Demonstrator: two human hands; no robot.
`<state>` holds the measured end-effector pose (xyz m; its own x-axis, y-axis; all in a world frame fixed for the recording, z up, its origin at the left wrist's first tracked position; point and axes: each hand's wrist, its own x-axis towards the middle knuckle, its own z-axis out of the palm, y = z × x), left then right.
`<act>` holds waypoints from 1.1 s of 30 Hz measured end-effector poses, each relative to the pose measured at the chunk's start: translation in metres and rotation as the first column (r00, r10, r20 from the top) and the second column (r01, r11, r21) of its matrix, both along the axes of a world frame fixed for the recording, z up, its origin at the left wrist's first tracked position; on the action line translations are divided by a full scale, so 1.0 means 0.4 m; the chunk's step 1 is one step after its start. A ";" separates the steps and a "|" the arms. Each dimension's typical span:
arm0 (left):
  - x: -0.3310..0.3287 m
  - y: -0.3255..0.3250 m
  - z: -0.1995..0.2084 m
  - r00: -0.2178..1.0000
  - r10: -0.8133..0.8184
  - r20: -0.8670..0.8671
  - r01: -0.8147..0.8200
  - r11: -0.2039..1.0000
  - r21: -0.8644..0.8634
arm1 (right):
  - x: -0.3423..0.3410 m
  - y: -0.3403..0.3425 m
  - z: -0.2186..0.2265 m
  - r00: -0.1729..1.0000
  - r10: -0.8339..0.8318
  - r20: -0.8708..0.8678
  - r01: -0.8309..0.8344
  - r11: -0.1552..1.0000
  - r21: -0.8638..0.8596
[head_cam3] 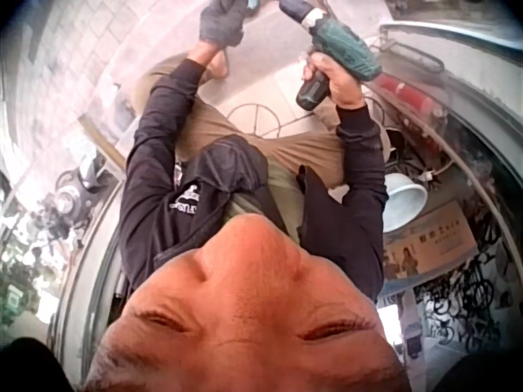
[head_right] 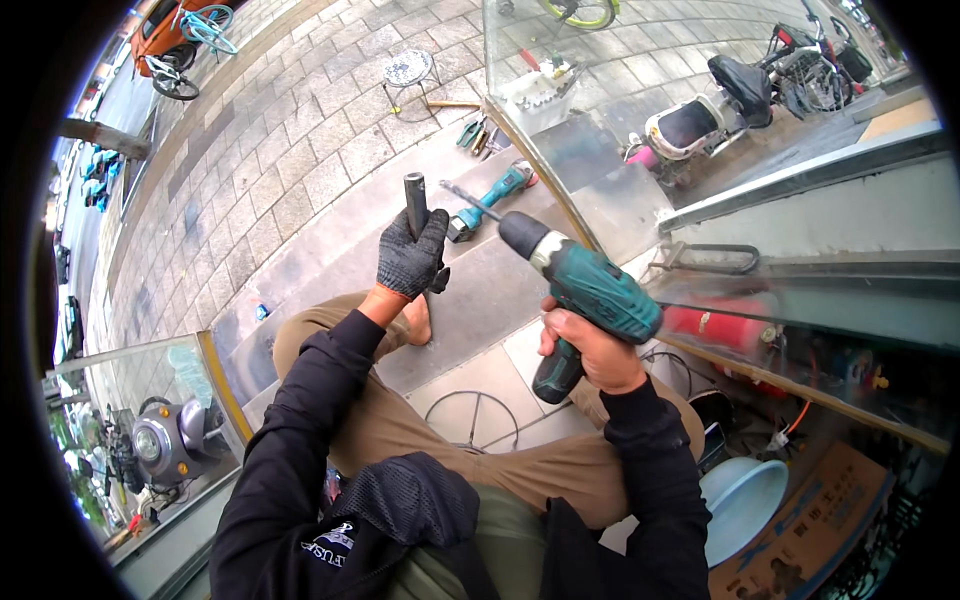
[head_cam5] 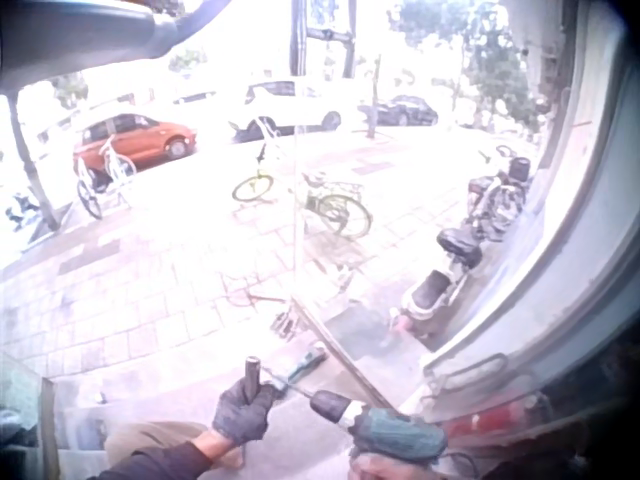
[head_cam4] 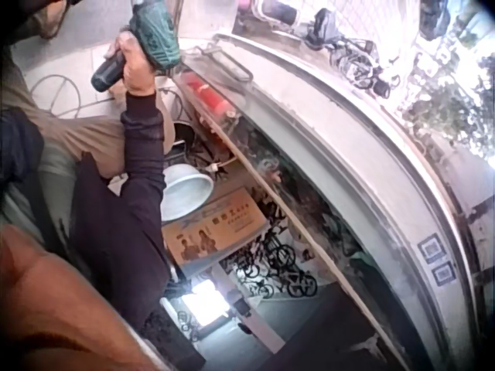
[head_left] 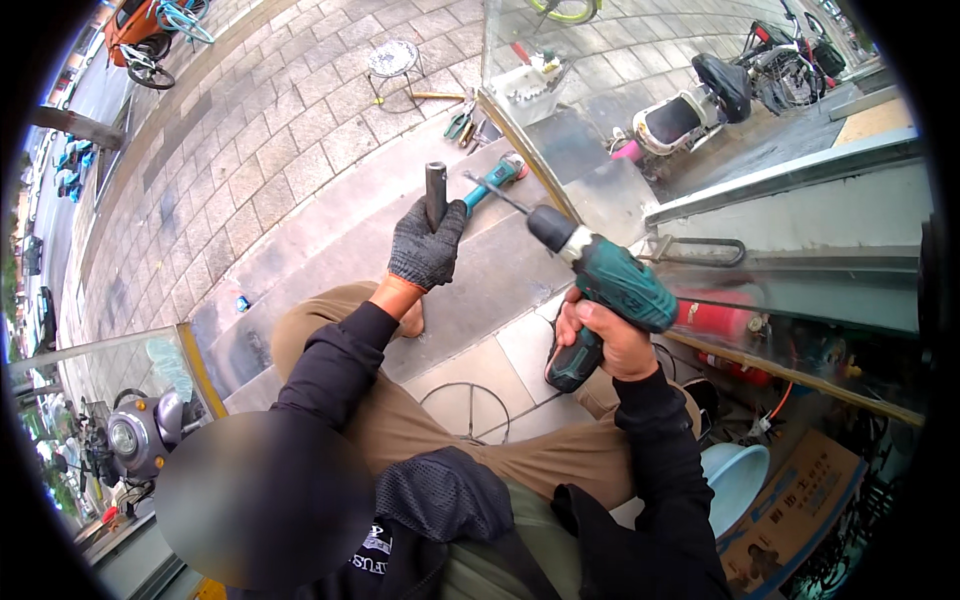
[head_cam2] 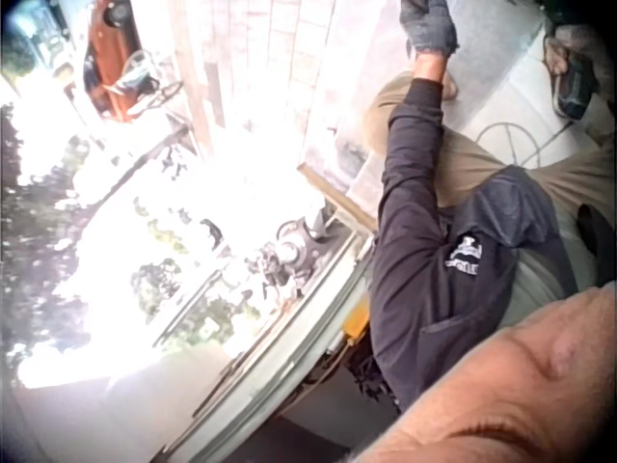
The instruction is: The person sits on the ground and uses a cordless drill to make holes in a metal frame. They hold the drill with both hands, drill into the frame, and then remove the drill bit to inspect it before reattaching it.
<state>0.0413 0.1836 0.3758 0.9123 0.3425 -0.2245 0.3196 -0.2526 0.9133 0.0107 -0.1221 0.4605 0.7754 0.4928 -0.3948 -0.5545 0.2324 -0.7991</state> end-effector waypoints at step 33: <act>-0.011 -0.028 0.049 0.950 -0.262 -0.167 0.016 0.579 -0.815 | -0.022 -0.010 -0.105 0.952 0.129 0.276 -0.077 0.979 -0.191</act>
<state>0.0368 0.1725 0.3954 0.8030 -0.2144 -0.5561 0.5831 0.4752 0.6589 0.0017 -0.1261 0.4185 0.8167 0.5191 -0.2519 -0.3107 0.0278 -0.9501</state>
